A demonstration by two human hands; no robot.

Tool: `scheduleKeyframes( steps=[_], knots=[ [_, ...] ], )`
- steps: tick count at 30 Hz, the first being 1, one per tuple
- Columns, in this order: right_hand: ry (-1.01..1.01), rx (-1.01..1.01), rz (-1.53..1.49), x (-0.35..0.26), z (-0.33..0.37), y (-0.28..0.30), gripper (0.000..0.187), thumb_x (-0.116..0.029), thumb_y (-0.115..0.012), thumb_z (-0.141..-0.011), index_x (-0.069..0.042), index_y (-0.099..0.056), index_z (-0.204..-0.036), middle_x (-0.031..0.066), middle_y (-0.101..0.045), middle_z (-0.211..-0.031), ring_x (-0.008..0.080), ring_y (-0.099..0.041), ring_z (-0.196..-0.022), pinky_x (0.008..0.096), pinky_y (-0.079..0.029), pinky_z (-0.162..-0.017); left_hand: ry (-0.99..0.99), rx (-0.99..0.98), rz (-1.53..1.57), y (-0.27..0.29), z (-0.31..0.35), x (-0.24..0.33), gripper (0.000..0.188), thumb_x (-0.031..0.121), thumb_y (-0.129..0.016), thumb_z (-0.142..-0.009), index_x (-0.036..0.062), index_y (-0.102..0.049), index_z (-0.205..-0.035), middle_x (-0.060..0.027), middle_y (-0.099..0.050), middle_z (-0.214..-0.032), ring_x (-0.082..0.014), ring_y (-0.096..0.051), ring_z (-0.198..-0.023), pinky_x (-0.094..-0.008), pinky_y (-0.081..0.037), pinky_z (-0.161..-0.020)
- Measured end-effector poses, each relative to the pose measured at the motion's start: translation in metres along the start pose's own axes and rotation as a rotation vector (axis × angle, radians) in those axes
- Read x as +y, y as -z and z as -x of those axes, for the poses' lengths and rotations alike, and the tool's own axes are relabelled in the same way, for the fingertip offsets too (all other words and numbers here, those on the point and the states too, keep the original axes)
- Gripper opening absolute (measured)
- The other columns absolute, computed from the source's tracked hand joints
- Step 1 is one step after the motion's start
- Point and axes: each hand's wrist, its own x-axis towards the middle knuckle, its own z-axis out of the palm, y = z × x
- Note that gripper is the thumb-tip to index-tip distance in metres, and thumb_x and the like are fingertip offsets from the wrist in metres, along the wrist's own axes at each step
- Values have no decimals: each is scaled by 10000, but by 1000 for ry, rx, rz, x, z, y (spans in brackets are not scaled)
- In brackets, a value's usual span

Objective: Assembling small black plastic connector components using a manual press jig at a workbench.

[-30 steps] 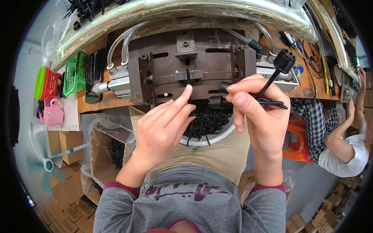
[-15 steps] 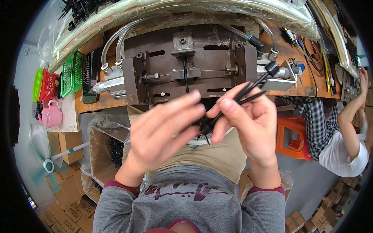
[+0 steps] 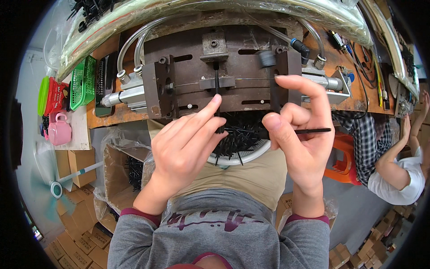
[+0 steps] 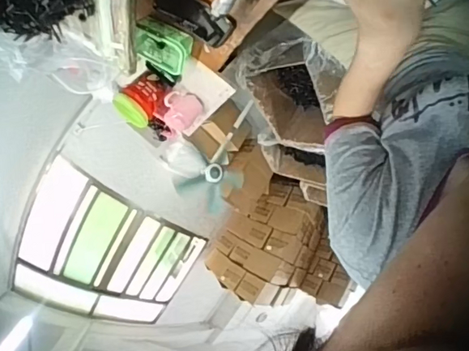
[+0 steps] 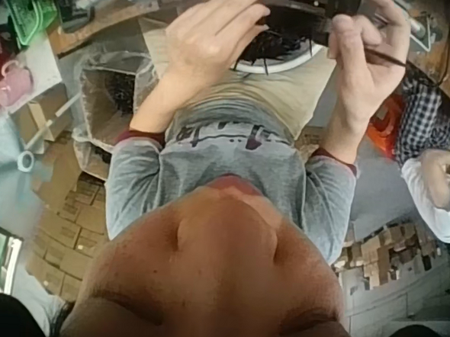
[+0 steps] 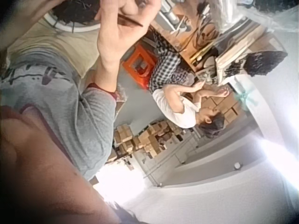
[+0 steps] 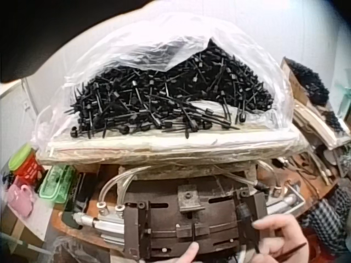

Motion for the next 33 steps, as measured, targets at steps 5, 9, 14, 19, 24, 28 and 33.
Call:
scheduleKeyframes(
  steps=[5, 9, 14, 19, 24, 28, 33],
  knots=[
    [57, 139, 91, -8, 3, 14, 212, 55, -701, -850, 1, -571, -1008, 4, -606, -660, 26, -505, -501, 153, -318, -449, 31, -45, -96, -4, -10, 0, 290, 106, -815, -689, 44, -719, -955, -102, -715, -1213, -179, -670, -685, -279, -507, -615],
    [-11, 73, -128, -13, 3, 30, 150, 53, -659, -868, 0, -523, -902, 87, -624, -661, 41, -449, -405, 163, -255, -349, 38, -63, -101, -4, -10, -2, 306, 125, -824, -698, 46, -723, -975, -88, -718, -1205, -176, -662, -684, -275, -498, -604],
    [-210, -50, -364, -6, -1, 29, 146, 63, -631, -882, 1, -499, -874, 95, -588, -577, 38, -312, -304, 187, -194, -294, 90, -9, 351, 7, -15, 5, 408, 142, -847, -710, 16, -734, -1081, -128, -724, -1181, -202, -716, -838, -288, -548, -698],
    [-334, -126, -406, -3, -8, 17, 163, 57, -659, -873, 51, -557, -1000, 129, -649, -674, 61, -427, -351, 180, -279, -328, 10, -125, 701, 31, -10, 12, 362, 92, -854, -700, -14, -759, -1033, -166, -735, -1106, -234, -724, -954, -307, -573, -722],
    [-104, -41, -263, -5, -14, 10, 355, -45, -608, -945, 102, -513, -1255, 210, -695, -972, 170, -662, -627, 249, -522, -534, 81, -4, 296, 24, -4, 8, 285, 79, -840, -696, 11, -753, -958, -167, -701, -1195, -228, -696, -835, -315, -568, -693],
    [-112, -25, -103, -6, -11, 11, 261, -25, -583, -965, 102, -550, -1191, 256, -697, -1074, 181, -683, -615, 238, -517, -500, 17, -43, -29, 1, -4, 2, 298, 92, -823, -673, 33, -707, -941, -114, -703, -1220, -203, -683, -779, -297, -530, -677],
    [-72, -33, -73, -12, -7, 15, 159, -17, -617, -953, 99, -617, -1063, 223, -714, -1016, 97, -560, -452, 186, -403, -405, 46, -80, -104, -2, -14, 0, 293, 116, -819, -688, 51, -709, -952, -95, -704, -1241, -171, -655, -681, -281, -503, -630]
  ],
)
